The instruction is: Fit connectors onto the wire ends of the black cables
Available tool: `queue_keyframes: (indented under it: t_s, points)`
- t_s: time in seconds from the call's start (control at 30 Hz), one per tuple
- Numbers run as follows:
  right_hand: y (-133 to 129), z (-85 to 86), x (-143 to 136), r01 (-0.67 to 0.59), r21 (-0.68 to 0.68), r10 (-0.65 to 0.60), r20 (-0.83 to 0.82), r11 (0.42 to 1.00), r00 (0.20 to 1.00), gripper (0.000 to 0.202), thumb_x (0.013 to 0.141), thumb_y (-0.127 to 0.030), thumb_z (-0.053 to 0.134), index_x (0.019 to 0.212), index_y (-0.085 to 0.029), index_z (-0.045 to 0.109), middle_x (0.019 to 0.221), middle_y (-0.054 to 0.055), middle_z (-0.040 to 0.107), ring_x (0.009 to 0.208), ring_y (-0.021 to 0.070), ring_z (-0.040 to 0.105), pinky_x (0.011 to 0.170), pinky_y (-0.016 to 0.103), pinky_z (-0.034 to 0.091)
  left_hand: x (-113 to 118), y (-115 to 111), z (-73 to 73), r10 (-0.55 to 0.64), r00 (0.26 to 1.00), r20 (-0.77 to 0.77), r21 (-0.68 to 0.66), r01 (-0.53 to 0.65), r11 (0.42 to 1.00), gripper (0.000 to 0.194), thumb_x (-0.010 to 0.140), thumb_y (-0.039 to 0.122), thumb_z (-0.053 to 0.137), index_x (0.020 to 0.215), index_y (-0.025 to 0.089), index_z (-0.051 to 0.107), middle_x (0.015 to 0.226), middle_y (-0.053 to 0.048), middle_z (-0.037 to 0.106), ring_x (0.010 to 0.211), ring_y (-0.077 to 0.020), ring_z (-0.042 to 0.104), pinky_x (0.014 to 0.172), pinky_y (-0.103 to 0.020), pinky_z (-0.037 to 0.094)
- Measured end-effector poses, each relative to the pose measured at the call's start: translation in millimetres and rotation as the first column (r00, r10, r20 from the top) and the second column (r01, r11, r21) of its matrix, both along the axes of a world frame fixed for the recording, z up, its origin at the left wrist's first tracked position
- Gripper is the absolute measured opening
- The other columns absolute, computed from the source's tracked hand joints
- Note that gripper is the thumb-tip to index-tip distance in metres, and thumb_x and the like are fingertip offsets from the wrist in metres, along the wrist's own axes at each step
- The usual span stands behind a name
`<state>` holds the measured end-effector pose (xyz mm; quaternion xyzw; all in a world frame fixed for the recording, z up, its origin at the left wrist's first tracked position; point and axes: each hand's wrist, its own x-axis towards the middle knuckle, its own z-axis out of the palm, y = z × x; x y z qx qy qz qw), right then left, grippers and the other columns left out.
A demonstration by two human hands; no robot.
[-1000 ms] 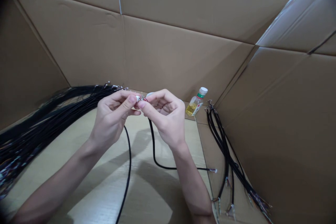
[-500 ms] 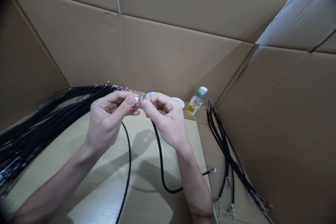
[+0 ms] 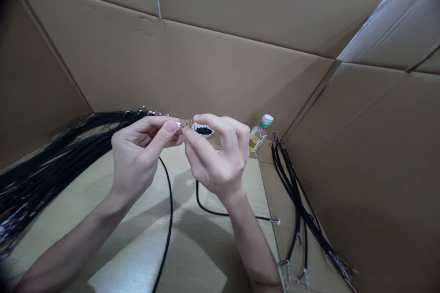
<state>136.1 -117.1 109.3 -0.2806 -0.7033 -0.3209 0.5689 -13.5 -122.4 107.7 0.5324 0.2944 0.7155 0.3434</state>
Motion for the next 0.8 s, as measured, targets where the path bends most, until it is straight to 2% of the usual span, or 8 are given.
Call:
queue_keyframes:
  t_s: [0.23, 0.4, 0.47, 0.6, 0.8]
  points:
    - [-5, 4.8, 0, 0.045, -0.087, -0.047, -0.014, 0.995, 0.999, 0.013, 0.092, -0.012, 0.076, 0.095, -0.025, 0.074, 0.112, 0.007, 0.074, 0.104, 0.0291, 0.061, 0.089, 0.047, 0.053, 0, -1, -1.9, 0.044, 0.998, -0.039, 0.028, -0.043, 0.999, 0.011, 0.094, 0.028, 0.08, 0.094, 0.017, 0.081, 0.087, -0.001, 0.081, 0.075, -0.0121, 0.076, 0.069, -0.018, 0.067]
    - [-9, 7.0, 2, -0.009, -0.205, 0.003, -0.029, 0.979, 1.0, 0.012, 0.092, -0.013, 0.073, 0.089, -0.025, 0.073, 0.109, 0.006, 0.074, 0.106, 0.029, 0.06, 0.088, 0.046, 0.052, 1, 0, -5.6, 0.119, 0.984, -0.136, 0.07, -0.11, 0.991, 0.012, 0.096, 0.028, 0.077, 0.096, 0.016, 0.08, 0.092, -0.004, 0.08, 0.08, -0.0147, 0.076, 0.071, -0.021, 0.066]
    - [-9, 8.0, 5, -0.08, -0.298, 0.061, -0.073, 0.951, 0.995, 0.011, 0.092, -0.015, 0.072, 0.087, -0.025, 0.072, 0.107, 0.005, 0.073, 0.105, 0.0273, 0.061, 0.089, 0.045, 0.051, 1, 1, -6.5, 0.111, 0.98, -0.167, 0.089, -0.097, 0.991, 0.012, 0.096, 0.027, 0.077, 0.096, 0.016, 0.08, 0.095, -0.004, 0.08, 0.083, -0.0151, 0.077, 0.07, -0.021, 0.065]
    - [-9, 10.9, 12, -0.208, -0.472, 0.159, -0.142, 0.856, 0.977, 0.01, 0.091, -0.015, 0.073, 0.085, -0.023, 0.072, 0.103, 0.002, 0.071, 0.101, 0.0226, 0.064, 0.093, 0.042, 0.048, -1, 3, -5.7, 0.085, 0.97, -0.229, 0.113, -0.06, 0.992, 0.009, 0.096, 0.025, 0.076, 0.093, 0.017, 0.08, 0.093, -0.003, 0.08, 0.081, -0.0138, 0.076, 0.07, -0.019, 0.064]
    - [-6, 12.0, 14, -0.187, -0.494, 0.176, -0.069, 0.849, 0.982, 0.013, 0.09, -0.01, 0.072, 0.085, -0.022, 0.069, 0.1, 0.002, 0.07, 0.103, 0.022, 0.061, 0.093, 0.039, 0.048, -5, 3, -1.2, 0.037, 0.965, -0.261, 0.064, -0.02, 0.998, 0.006, 0.093, 0.023, 0.078, 0.089, 0.019, 0.08, 0.087, -0.001, 0.081, 0.071, -0.0136, 0.076, 0.067, -0.019, 0.064]
